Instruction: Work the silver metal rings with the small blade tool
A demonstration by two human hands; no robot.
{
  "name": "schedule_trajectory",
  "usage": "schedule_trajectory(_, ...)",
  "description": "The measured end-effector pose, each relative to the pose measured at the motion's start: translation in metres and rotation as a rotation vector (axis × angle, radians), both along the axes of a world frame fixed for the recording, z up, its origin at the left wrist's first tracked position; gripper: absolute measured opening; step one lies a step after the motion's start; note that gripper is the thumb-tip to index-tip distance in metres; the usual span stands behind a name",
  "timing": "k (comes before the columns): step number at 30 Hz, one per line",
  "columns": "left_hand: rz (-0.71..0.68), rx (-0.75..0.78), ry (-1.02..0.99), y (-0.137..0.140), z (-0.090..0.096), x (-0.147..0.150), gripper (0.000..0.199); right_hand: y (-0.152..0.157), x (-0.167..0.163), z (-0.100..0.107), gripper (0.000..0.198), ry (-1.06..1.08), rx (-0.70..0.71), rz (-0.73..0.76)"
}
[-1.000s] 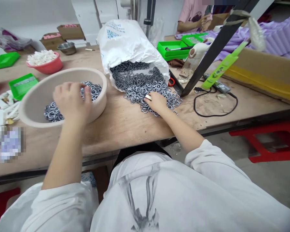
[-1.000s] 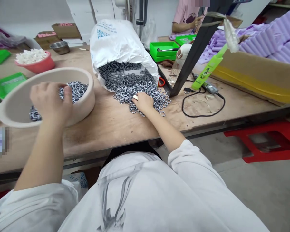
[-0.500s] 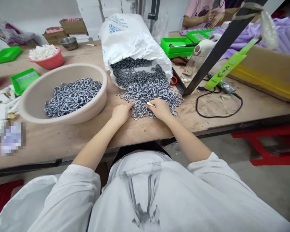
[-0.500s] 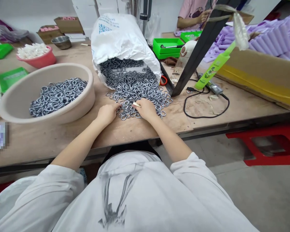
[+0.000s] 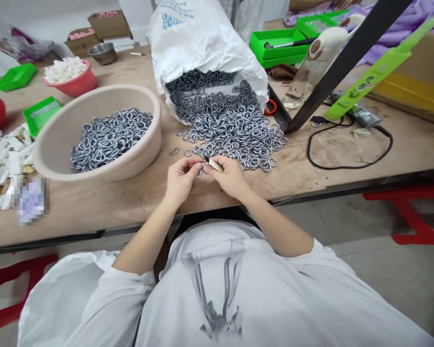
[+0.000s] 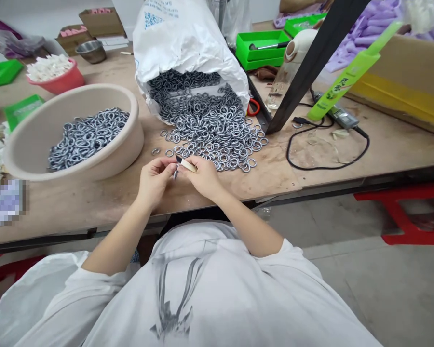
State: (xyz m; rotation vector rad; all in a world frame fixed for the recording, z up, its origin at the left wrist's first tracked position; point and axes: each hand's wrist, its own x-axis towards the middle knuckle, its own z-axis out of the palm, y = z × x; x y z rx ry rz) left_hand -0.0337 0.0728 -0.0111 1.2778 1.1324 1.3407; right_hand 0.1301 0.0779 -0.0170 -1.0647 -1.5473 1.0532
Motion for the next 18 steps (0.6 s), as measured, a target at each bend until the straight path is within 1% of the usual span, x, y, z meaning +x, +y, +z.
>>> schedule_trajectory(2, 0.029, -0.060, -0.166, -0.013, 0.001, 0.008, 0.034, -0.007, -0.007, -0.002, 0.024, 0.138, -0.033, -0.003)
schedule_trajectory(4, 0.018, -0.157, -0.280, -0.024, 0.002, 0.014, 0.038, -0.014, -0.013, -0.003, 0.025, 0.217, -0.057, -0.011)
schedule_trajectory(7, -0.012, -0.256, -0.379, -0.037, 0.004, 0.018, 0.040, -0.024, -0.018, -0.005, 0.029, 0.196, -0.040, -0.026)
schedule_trajectory(10, -0.029, -0.264, -0.392, -0.046, 0.007, 0.016, 0.041, -0.032, -0.015, -0.001, 0.037, 0.160, 0.017, -0.032)
schedule_trajectory(12, -0.074, -0.263, -0.373, -0.051, 0.011, 0.013, 0.042, -0.035, -0.009, 0.007, 0.043, 0.185, 0.041, 0.036)
schedule_trajectory(14, -0.121, -0.260, -0.368, -0.055, 0.015, 0.009, 0.042, -0.037, 0.000, 0.015, 0.047, 0.164, 0.072, 0.164)
schedule_trajectory(16, -0.145, -0.269, -0.374, -0.059, 0.018, 0.007, 0.042, -0.039, 0.007, 0.023, 0.049, 0.049, 0.132, 0.275)
schedule_trajectory(18, -0.160, -0.293, -0.382, -0.061, 0.020, 0.006, 0.042, -0.041, 0.011, 0.028, 0.049, -0.075, 0.202, 0.321)
